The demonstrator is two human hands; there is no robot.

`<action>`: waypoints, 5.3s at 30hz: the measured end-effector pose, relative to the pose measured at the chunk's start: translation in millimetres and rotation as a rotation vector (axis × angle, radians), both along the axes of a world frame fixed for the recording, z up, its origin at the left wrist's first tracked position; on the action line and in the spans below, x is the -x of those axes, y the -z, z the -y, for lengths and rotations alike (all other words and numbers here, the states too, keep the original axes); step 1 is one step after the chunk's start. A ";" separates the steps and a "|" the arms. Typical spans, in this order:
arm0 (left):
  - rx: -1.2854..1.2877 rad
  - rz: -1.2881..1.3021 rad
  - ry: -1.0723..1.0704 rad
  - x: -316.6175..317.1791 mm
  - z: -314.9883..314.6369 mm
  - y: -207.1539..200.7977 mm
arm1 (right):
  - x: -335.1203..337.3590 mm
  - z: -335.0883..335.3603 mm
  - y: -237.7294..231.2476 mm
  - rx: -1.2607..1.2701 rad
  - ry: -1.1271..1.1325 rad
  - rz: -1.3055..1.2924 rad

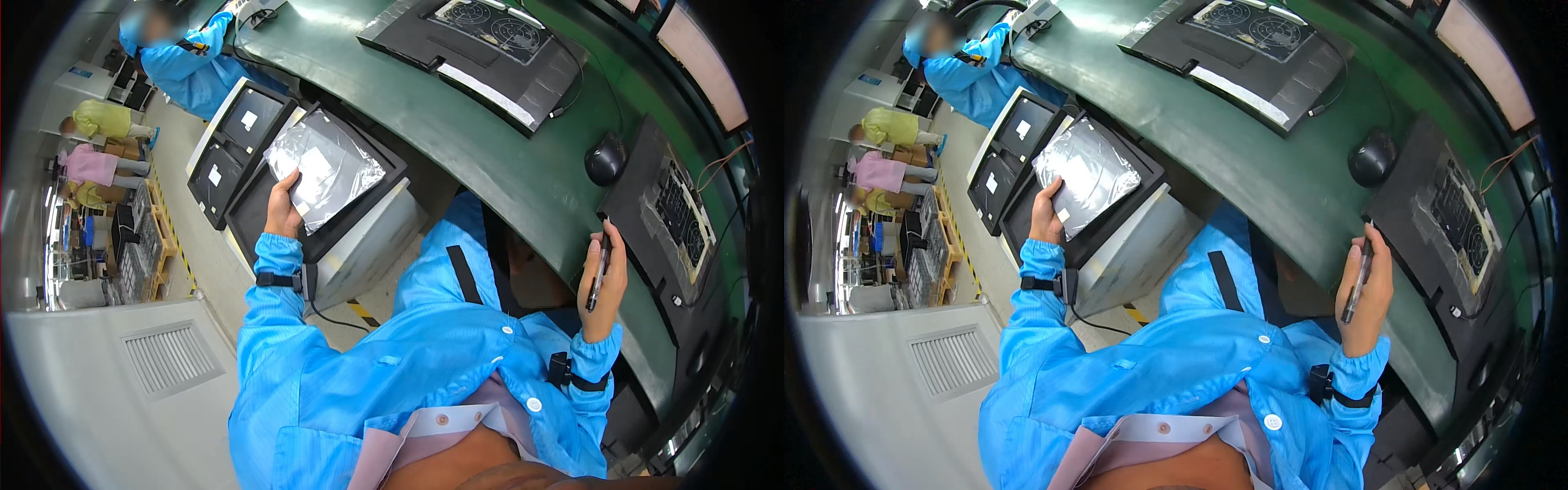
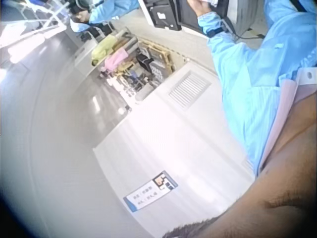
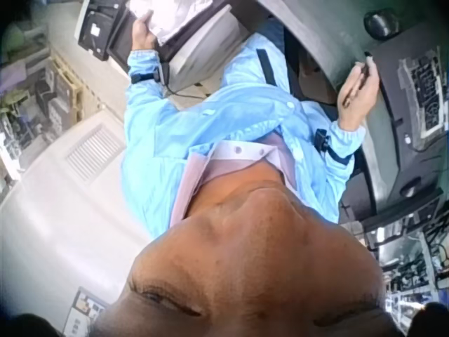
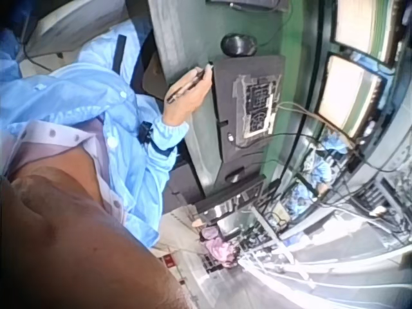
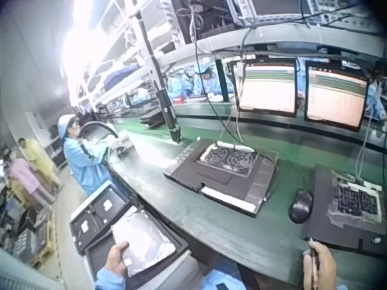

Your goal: Testing tablet computers, plugging them into chargers/data cables, and writing on labels at a factory workstation.

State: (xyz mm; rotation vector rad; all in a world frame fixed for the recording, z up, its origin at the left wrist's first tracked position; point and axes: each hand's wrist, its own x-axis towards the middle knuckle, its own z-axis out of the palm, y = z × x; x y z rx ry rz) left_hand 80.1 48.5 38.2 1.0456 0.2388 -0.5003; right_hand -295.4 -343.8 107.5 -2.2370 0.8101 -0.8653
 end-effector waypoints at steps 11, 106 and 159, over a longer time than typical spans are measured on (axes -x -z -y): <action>-1.911 1.256 -0.168 54.8 37.5 26.3 | 12.0 14.6 -9.1 0.191 0.215 -0.254; -0.294 1.928 0.545 247.2 337.2 -71.8 | 537.0 348.1 -74.0 -0.433 0.935 1.174; 0.537 0.144 0.481 93.9 231.4 -83.0 | -152.5 134.1 -49.5 0.715 -0.279 -0.242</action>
